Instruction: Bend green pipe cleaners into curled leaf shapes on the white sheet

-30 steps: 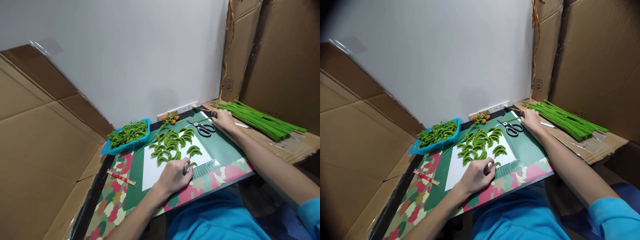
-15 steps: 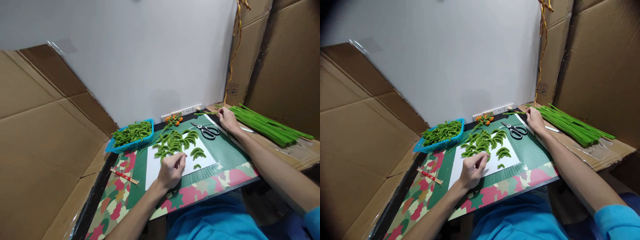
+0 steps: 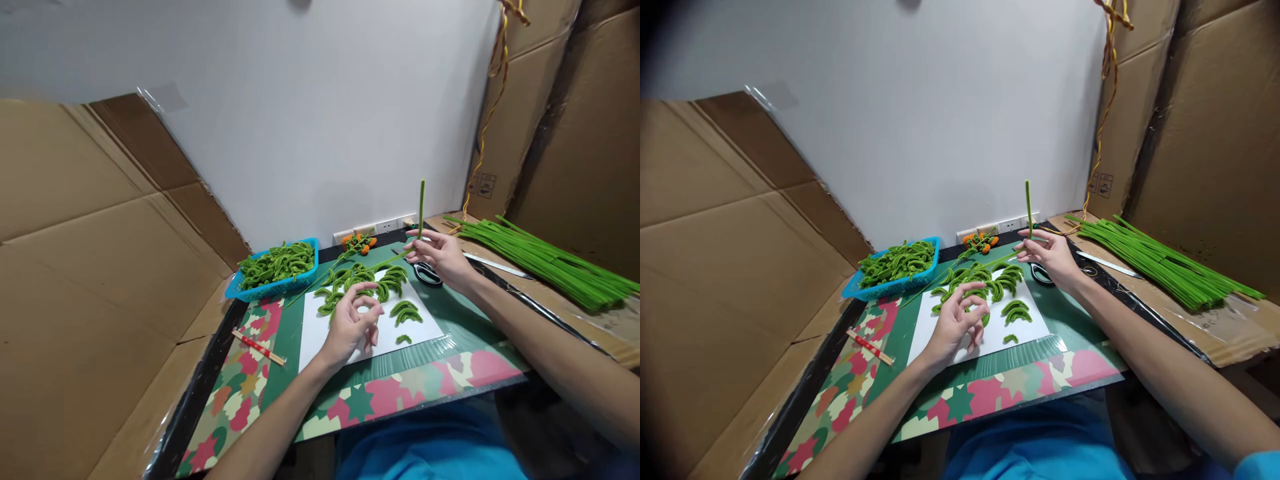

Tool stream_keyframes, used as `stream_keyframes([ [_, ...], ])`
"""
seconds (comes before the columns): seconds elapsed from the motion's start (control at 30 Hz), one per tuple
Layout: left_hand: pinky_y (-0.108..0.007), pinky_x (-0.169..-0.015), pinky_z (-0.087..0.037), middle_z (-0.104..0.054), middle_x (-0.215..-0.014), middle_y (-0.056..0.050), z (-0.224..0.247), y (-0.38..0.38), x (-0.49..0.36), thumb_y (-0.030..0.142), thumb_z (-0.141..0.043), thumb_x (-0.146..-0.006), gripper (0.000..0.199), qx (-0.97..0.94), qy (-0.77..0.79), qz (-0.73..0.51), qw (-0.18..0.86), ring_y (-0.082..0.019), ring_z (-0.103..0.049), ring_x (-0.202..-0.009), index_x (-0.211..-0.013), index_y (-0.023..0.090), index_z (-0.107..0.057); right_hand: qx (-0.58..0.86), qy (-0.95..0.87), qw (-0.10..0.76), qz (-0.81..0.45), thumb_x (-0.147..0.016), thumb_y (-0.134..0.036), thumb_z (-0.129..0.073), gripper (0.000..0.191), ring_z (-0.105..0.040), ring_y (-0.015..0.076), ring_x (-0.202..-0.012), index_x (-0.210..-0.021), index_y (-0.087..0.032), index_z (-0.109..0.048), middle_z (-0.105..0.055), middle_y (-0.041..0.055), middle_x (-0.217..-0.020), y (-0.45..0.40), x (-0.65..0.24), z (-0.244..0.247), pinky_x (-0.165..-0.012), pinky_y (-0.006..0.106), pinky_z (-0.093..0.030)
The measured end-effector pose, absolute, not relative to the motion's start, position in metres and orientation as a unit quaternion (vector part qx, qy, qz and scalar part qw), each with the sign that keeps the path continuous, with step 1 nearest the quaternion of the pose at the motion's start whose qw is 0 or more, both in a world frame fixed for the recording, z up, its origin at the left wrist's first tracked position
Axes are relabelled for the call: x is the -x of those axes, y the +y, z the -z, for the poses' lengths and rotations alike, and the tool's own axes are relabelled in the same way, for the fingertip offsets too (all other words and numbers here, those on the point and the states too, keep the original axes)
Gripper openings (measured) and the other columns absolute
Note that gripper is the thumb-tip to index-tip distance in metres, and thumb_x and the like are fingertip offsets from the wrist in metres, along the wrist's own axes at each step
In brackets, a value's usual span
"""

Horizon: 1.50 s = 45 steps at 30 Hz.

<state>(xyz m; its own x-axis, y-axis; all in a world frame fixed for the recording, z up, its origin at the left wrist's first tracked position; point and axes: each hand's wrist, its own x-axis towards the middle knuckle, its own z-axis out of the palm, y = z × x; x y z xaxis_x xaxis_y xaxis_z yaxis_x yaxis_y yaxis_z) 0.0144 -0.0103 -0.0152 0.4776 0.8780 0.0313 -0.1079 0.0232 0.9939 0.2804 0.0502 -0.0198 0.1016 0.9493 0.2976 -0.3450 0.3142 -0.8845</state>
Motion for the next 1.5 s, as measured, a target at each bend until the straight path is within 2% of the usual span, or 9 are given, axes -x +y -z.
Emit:
stream_keyframes([
  [0.07,-0.018,-0.028,-0.041,-0.069,-0.097,-0.002,0.015,-0.012,-0.016,0.043,-0.088,-0.079,0.07,-0.584,0.342,-0.394,0.622,-0.011,-0.064,-0.041,-0.134,0.022,-0.052,0.325,-0.483,0.635,-0.508,-0.076,-0.044,-0.092,0.052,-0.078,0.0195,-0.074,-0.118,-0.019,-0.075,-0.081,0.0062,-0.087,0.046,-0.27,0.022,-0.076,0.036,-0.068],
  [0.13,-0.02,-0.028,-0.044,-0.072,-0.098,-0.004,0.013,-0.012,-0.017,0.047,-0.087,-0.08,0.068,-0.589,0.35,-0.416,0.598,-0.013,-0.065,-0.041,-0.132,0.019,-0.054,0.32,-0.504,0.609,-0.522,-0.078,-0.044,-0.091,0.056,-0.079,0.0218,-0.074,-0.124,-0.019,-0.072,-0.082,0.0076,-0.088,0.042,-0.261,0.024,-0.075,0.039,-0.069],
  [0.27,-0.021,-0.03,-0.046,-0.076,-0.09,-0.006,0.01,-0.007,-0.014,0.054,-0.083,-0.083,0.052,-0.581,0.367,-0.478,0.547,-0.012,-0.064,-0.039,-0.11,0.015,-0.061,0.305,-0.513,0.592,-0.541,-0.079,-0.042,-0.091,0.06,-0.079,0.0229,-0.07,-0.129,-0.019,-0.067,-0.082,0.0075,-0.085,0.039,-0.25,0.027,-0.07,0.04,-0.069],
  [0.4,-0.019,-0.028,-0.041,-0.073,-0.073,-0.002,0.011,-0.002,-0.009,0.057,-0.081,-0.083,0.046,-0.571,0.4,-0.5,0.514,-0.011,-0.06,-0.035,-0.086,0.015,-0.062,0.305,-0.504,0.606,-0.534,-0.079,-0.042,-0.091,0.063,-0.079,0.0225,-0.071,-0.131,-0.02,-0.065,-0.082,0.0067,-0.086,0.039,-0.251,0.028,-0.071,0.039,-0.069],
  [0.67,-0.016,-0.03,-0.027,-0.063,-0.049,-0.001,0.013,0.001,-0.004,0.06,-0.079,-0.084,0.054,-0.594,0.451,-0.479,0.463,-0.007,-0.047,-0.029,-0.062,0.014,-0.062,0.32,-0.508,0.636,-0.484,-0.079,-0.05,-0.09,0.059,-0.079,0.0228,-0.071,-0.127,-0.024,-0.068,-0.08,0.004,-0.083,0.039,-0.256,0.026,-0.071,0.039,-0.069],
  [0.77,-0.015,-0.03,-0.027,-0.066,-0.053,-0.001,0.013,0.002,-0.004,0.058,-0.08,-0.084,0.051,-0.59,0.448,-0.482,0.468,-0.006,-0.047,-0.029,-0.065,0.014,-0.062,0.314,-0.501,0.643,-0.487,-0.078,-0.049,-0.091,0.057,-0.078,0.0222,-0.07,-0.125,-0.025,-0.069,-0.081,0.0035,-0.083,0.038,-0.255,0.025,-0.072,0.039,-0.069],
  [0.97,-0.017,-0.03,-0.034,-0.076,-0.075,-0.006,0.012,0.004,-0.006,0.055,-0.084,-0.08,0.047,-0.575,0.423,-0.488,0.502,-0.01,-0.059,-0.036,-0.094,0.012,-0.07,0.317,-0.51,0.634,-0.487,-0.077,-0.047,-0.092,0.052,-0.079,0.0236,-0.072,-0.119,-0.023,-0.075,-0.082,0.0052,-0.084,0.037,-0.256,0.024,-0.072,0.042,-0.07],
  [1.17,-0.016,-0.031,-0.036,-0.08,-0.086,-0.01,0.016,0.015,0.002,0.053,-0.082,-0.083,0.045,-0.565,0.418,-0.533,0.471,-0.009,-0.06,-0.04,-0.096,0.012,-0.071,0.33,-0.549,0.605,-0.472,-0.077,-0.045,-0.091,0.039,-0.081,0.0258,-0.075,-0.105,-0.019,-0.084,-0.083,0.0095,-0.085,0.033,-0.256,0.022,-0.073,0.043,-0.071],
  [1.5,-0.017,-0.031,-0.038,-0.08,-0.093,-0.011,0.017,0.02,0.008,0.046,-0.084,-0.082,0.04,-0.576,0.418,-0.557,0.429,-0.009,-0.062,-0.044,-0.101,0.012,-0.078,0.342,-0.613,0.551,-0.451,-0.081,-0.043,-0.087,0.031,-0.081,0.026,-0.072,-0.102,-0.021,-0.087,-0.083,0.0083,-0.086,0.033,-0.261,0.027,-0.074,0.044,-0.072],
])
